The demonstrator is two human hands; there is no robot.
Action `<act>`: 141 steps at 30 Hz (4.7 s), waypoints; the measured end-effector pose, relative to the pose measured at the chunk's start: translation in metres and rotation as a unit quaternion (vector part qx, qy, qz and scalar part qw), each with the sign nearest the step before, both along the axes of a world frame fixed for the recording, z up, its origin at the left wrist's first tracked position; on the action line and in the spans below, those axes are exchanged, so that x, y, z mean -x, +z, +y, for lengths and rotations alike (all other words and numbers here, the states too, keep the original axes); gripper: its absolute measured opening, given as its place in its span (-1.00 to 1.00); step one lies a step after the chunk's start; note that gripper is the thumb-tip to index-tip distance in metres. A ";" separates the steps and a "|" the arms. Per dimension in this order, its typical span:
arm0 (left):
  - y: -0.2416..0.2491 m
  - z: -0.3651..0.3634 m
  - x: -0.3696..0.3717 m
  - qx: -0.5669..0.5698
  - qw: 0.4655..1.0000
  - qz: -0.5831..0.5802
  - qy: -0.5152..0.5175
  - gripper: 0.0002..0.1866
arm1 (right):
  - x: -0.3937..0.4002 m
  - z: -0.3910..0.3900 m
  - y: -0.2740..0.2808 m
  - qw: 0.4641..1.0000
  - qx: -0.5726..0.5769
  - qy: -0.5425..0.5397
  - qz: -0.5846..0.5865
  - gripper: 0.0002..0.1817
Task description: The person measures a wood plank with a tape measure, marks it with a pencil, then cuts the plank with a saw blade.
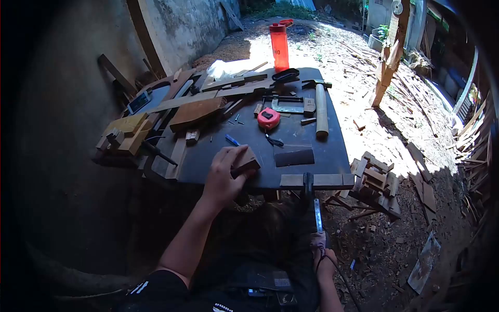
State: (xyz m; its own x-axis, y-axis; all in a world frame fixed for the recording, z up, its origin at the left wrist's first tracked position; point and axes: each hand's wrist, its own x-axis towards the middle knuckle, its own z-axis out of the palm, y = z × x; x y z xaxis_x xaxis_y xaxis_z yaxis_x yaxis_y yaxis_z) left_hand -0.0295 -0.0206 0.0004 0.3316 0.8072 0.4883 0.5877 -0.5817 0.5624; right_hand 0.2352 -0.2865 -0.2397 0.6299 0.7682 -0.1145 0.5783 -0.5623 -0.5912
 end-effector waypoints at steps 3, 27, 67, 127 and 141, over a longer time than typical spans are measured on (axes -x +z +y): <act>0.002 -0.006 -0.007 -0.006 0.999 0.025 -0.032 -0.41 | -0.003 0.003 -0.011 1.000 -0.005 0.015 -0.021 -0.68; -0.025 0.026 -0.006 -0.184 0.979 0.044 0.080 -0.76 | 0.002 0.017 0.008 0.998 0.066 -0.008 0.020 -0.59; -0.034 0.031 -0.005 -0.167 0.980 0.070 0.083 -0.77 | -0.117 0.056 0.159 0.886 -0.450 -0.039 0.107 -0.67; -0.072 0.008 0.062 -0.181 0.938 -0.267 -0.128 -0.74 | -0.123 0.065 0.168 0.842 -0.267 0.254 -0.395 -0.64; -0.267 -0.132 0.276 0.393 0.888 0.178 0.157 -0.77 | -0.094 0.070 0.161 0.916 -0.302 0.180 -0.192 -0.65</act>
State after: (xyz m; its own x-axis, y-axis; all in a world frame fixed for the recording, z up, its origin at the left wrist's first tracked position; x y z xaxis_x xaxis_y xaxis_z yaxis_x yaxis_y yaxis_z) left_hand -0.3059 -0.1528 -0.2665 0.0496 0.9322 -0.3586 0.8735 0.1335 0.4681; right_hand 0.3292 -0.2162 -0.0789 0.2285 0.7847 0.5762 0.8924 0.0677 -0.4460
